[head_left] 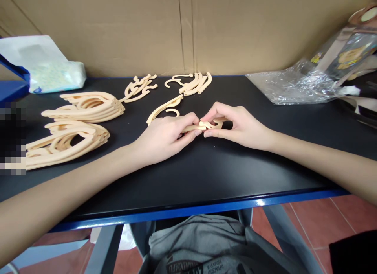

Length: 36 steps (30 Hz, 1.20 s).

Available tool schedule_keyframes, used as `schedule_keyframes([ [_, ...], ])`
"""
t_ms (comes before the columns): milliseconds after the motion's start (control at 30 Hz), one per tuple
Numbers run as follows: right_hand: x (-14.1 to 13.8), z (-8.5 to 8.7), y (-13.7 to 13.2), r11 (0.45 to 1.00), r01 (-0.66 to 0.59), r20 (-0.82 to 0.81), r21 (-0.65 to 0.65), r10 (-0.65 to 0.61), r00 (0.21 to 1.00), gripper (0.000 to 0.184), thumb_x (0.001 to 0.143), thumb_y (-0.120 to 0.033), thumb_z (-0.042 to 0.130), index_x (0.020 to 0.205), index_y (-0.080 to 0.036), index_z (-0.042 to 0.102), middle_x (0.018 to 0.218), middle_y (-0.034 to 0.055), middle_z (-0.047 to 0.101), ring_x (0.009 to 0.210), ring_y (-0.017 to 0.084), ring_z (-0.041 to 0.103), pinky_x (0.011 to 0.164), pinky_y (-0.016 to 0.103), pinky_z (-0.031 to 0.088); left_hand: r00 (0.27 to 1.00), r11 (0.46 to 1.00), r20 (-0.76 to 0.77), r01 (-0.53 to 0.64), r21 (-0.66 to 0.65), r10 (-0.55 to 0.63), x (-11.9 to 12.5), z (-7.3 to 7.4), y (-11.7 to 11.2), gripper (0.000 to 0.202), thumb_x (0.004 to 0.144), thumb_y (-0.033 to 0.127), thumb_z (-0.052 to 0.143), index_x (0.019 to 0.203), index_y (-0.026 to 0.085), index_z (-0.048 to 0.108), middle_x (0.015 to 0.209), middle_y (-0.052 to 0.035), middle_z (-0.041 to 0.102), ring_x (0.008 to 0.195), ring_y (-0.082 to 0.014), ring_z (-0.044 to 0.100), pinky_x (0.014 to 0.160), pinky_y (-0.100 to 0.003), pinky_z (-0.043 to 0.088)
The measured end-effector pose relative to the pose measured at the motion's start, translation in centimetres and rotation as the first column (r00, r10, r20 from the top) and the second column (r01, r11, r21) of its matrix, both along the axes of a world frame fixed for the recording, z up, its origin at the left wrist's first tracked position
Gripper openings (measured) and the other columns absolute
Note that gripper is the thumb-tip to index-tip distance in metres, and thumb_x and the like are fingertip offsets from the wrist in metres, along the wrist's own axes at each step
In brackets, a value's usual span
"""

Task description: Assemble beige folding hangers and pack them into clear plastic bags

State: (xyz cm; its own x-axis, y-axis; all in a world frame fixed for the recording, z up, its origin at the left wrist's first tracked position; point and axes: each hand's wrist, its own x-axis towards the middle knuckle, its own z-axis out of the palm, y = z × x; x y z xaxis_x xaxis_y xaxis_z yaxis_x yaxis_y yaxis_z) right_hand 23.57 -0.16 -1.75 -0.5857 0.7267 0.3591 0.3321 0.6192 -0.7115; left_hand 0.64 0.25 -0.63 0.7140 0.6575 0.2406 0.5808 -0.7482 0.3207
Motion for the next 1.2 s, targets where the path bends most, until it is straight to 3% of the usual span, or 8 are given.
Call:
schedule_keyframes([
  [233, 0.1, 0.09, -0.09, 0.985, 0.044, 0.079, 0.164, -0.058, 0.995, 0.022, 0.088, -0.039, 0.068, 0.095, -0.019, 0.061, 0.082, -0.0003, 0.067, 0.07, 0.013, 0.06, 0.065, 0.025, 0.046, 1.0, 0.999, 0.001, 0.002, 0.046, -0.002, -0.12, 0.0, 0.24, 0.027, 0.099, 0.042, 0.043, 0.099, 0.022, 0.062, 0.082, 0.0021, 0.067, 0.072, -0.0142, 0.061, 0.063, -0.023, 0.038],
  [533, 0.08, 0.2, -0.04, 0.979, 0.032, 0.119, 0.201, -0.057, 0.991, 0.02, 0.088, -0.035, 0.069, 0.098, -0.02, 0.062, 0.085, -0.0004, 0.068, 0.073, 0.013, 0.063, 0.069, 0.025, 0.047, 1.0, 0.999, -0.03, 0.006, 0.036, -0.005, -0.05, -0.01, 0.22, 0.026, 0.1, 0.039, 0.042, 0.1, 0.02, 0.061, 0.08, 0.002, 0.066, 0.068, -0.0138, 0.06, 0.062, -0.023, 0.036],
  [800, 0.08, -0.19, 0.0, 0.988, 0.098, 0.045, 0.119, -0.104, 0.994, 0.025, 0.092, -0.043, 0.062, 0.101, -0.02, 0.062, 0.097, 0.0031, 0.072, 0.084, 0.016, 0.068, 0.078, 0.029, 0.052, 1.0, 0.999, -0.019, 0.005, 0.037, -0.004, -0.1, -0.03, 0.18, 0.026, 0.1, 0.038, 0.04, 0.106, 0.021, 0.059, 0.09, 0.0002, 0.07, 0.076, -0.0154, 0.064, 0.067, -0.024, 0.041],
  [1200, 0.22, -0.15, 0.2, 0.994, 0.102, -0.042, 0.044, -0.1, 0.994, 0.028, 0.09, -0.044, 0.065, 0.101, -0.018, 0.062, 0.094, 0.0031, 0.072, 0.086, 0.017, 0.069, 0.079, 0.03, 0.053, 1.0, 0.999, 0.028, 0.009, 0.05, -0.011, -0.25, -0.3, 0.25, 0.022, 0.101, 0.033, 0.045, 0.116, 0.021, 0.055, 0.102, 0.0009, 0.069, 0.085, -0.0141, 0.065, 0.072, -0.022, 0.043],
])
